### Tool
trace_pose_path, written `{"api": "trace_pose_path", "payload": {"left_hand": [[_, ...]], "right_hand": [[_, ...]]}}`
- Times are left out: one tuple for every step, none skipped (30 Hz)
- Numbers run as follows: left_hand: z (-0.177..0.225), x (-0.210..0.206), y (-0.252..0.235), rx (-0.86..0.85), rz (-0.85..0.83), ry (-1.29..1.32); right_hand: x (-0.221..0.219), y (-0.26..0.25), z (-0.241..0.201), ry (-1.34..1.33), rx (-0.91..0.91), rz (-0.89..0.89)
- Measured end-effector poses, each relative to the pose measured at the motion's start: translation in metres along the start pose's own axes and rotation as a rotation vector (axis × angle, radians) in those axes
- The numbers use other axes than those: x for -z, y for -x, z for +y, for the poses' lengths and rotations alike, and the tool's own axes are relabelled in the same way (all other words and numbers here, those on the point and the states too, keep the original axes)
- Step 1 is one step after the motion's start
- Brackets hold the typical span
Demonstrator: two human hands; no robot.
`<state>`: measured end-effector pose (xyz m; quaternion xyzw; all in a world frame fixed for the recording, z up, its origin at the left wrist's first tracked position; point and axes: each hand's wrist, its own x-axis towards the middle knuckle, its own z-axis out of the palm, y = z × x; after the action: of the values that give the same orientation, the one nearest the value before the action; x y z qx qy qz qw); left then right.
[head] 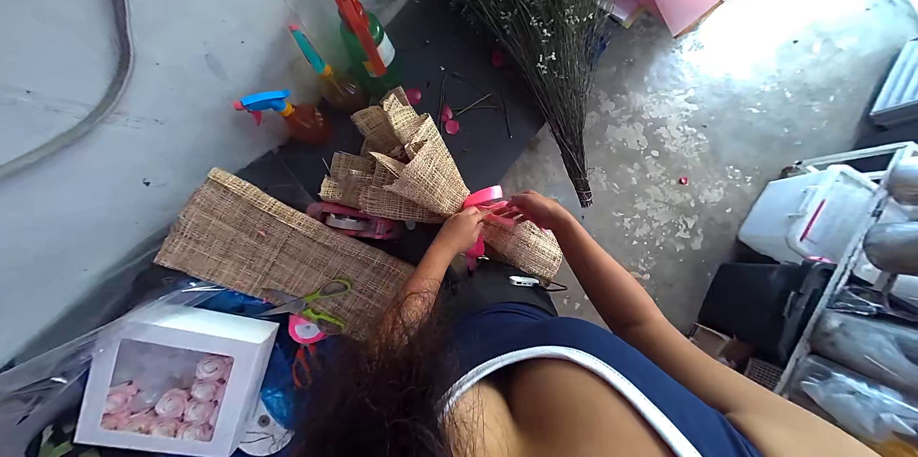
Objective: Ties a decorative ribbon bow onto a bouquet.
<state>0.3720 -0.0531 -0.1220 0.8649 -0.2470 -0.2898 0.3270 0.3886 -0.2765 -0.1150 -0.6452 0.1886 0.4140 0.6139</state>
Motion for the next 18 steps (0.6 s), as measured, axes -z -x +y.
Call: {"api": "trace_pose_path", "payload": {"left_hand": [[0.001,-0.001,-0.003,0.005,-0.016,-0.039],[0.002,-0.001,-0.005,-0.006,0.002,-0.052],[0.003,0.0,-0.004,-0.024,0.041,-0.044],[0.004,0.002,-0.004,-0.036,0.084,-0.022],[0.005,0.004,-0.002,-0.024,0.113,0.017],[0.006,0.006,-0.001,0.02,0.122,0.082],[0.005,0.007,0.0,0.08,0.123,0.165],[0.004,0.006,0.001,0.133,0.139,0.248],[0.003,0.006,0.001,0.179,0.159,0.323],[0.003,0.005,0.002,0.208,0.179,0.386],[0.002,0.004,0.002,0.224,0.194,0.438],[0.001,0.002,0.002,0.227,0.216,0.485],[0.0,0.0,0.001,0.238,0.237,0.526],[-0.001,-0.001,0.001,0.25,0.261,0.551],[-0.001,-0.002,0.001,0.259,0.276,0.556],[0.001,-0.002,0.002,0.268,0.284,0.549],[0.001,-0.002,0.003,0.279,0.278,0.535],[0.001,-0.002,0.003,0.289,0.257,0.53]], "right_hand": [[-0.003,0.002,0.002,0.02,0.033,-0.058],[-0.007,0.002,0.004,0.084,0.075,-0.095],[-0.01,0.0,0.005,0.161,0.111,-0.114],[-0.012,-0.002,0.006,0.235,0.144,-0.11],[-0.013,-0.005,0.008,0.302,0.186,-0.081],[-0.014,-0.006,0.009,0.358,0.226,-0.04],[-0.016,-0.008,0.011,0.406,0.272,0.022],[-0.019,-0.01,0.013,0.436,0.309,0.091],[-0.024,-0.011,0.014,0.44,0.334,0.156],[-0.03,-0.011,0.014,0.459,0.35,0.209],[-0.036,-0.012,0.015,0.493,0.359,0.253],[-0.042,-0.012,0.015,0.544,0.358,0.291],[-0.048,-0.01,0.014,0.612,0.342,0.318],[-0.053,-0.008,0.012,0.667,0.334,0.334],[-0.057,-0.008,0.013,0.708,0.344,0.35],[-0.06,-0.007,0.013,0.735,0.362,0.361],[-0.063,-0.006,0.014,0.755,0.383,0.365],[-0.062,-0.004,0.011,0.768,0.379,0.355]]}}
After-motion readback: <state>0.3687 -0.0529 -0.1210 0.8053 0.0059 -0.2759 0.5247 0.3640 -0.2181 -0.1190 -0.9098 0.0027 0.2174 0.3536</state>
